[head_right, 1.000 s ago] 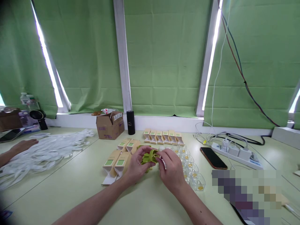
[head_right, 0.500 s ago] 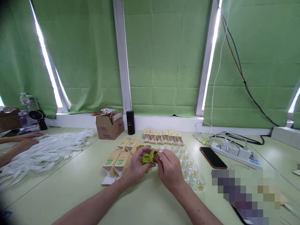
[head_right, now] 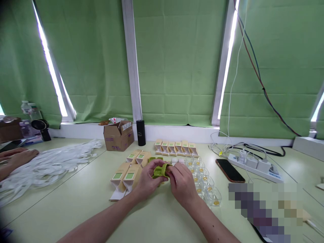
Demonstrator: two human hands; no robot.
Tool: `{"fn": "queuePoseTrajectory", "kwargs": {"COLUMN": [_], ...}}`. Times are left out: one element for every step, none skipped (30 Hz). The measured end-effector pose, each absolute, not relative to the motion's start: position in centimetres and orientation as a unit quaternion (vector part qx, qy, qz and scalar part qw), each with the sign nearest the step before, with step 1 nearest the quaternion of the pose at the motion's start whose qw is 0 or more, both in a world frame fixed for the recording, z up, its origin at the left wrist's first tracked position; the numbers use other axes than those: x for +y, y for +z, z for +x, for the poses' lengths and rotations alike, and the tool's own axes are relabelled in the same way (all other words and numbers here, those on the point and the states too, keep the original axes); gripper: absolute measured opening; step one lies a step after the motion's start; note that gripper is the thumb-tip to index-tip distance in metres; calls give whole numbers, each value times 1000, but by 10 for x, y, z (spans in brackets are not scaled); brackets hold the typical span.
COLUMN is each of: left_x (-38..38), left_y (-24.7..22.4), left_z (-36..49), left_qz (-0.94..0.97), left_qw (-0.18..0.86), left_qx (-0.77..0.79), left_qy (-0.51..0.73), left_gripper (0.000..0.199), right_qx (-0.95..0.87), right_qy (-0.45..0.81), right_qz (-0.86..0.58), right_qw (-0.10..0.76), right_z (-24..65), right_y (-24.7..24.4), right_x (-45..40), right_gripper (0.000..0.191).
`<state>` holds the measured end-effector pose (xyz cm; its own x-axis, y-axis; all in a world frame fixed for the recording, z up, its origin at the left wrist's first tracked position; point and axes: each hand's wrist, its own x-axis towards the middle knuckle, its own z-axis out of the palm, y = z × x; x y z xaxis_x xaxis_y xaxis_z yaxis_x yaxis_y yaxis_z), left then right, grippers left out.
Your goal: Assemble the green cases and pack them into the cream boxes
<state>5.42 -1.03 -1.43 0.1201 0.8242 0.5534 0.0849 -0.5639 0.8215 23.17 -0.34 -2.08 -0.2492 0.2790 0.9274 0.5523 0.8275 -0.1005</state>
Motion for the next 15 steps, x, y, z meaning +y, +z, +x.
{"fn": "queuePoseTrajectory", "kwargs": {"left_x": [-10,-10,-10,-10,-10,-10,-10,-9,-9,-9,-10,-10,-10,-11,-11], "left_y": [-14,-15,-14,-14,-14,-14,-14,-13,-13,-13,-13,-12,-12,-11,-10], "left_z": [54,54,53,53,53,53,53,53,52,52,52,52,52,52,52], "left_qz": [675,676,677,678,680,683,685,687,688,689,689,689,689,688,687], "left_qw": [323,322,320,317,313,308,304,300,297,296,297,297,299,300,302], "left_qx": [337,337,337,338,339,340,341,342,342,343,345,346,347,348,346], "left_qy": [571,571,570,570,570,569,568,567,566,565,564,563,562,562,562], "left_gripper": [46,46,47,47,47,47,46,46,46,46,46,46,46,46,46], "right_qx": [-781,-782,-783,-783,-784,-784,-784,-785,-785,-785,-785,-786,-787,-790,-794], "right_qy": [-124,-124,-125,-125,-125,-124,-124,-124,-124,-124,-125,-127,-128,-127,-123], "right_qz": [-265,-264,-263,-262,-260,-259,-259,-258,-258,-259,-260,-260,-260,-259,-255], "right_qw": [551,551,550,550,550,550,550,550,549,549,548,547,544,541,537], "right_z": [232,232,232,232,232,232,232,232,232,232,232,233,234,235,236], "right_y": [-21,-22,-22,-22,-23,-23,-24,-24,-24,-24,-24,-24,-23,-22,-20], "right_x": [-3,-3,-2,-2,-2,-1,0,0,1,1,1,1,0,0,-1], "right_gripper": [18,18,18,18,18,18,19,19,20,21,21,20,20,19,18]}}
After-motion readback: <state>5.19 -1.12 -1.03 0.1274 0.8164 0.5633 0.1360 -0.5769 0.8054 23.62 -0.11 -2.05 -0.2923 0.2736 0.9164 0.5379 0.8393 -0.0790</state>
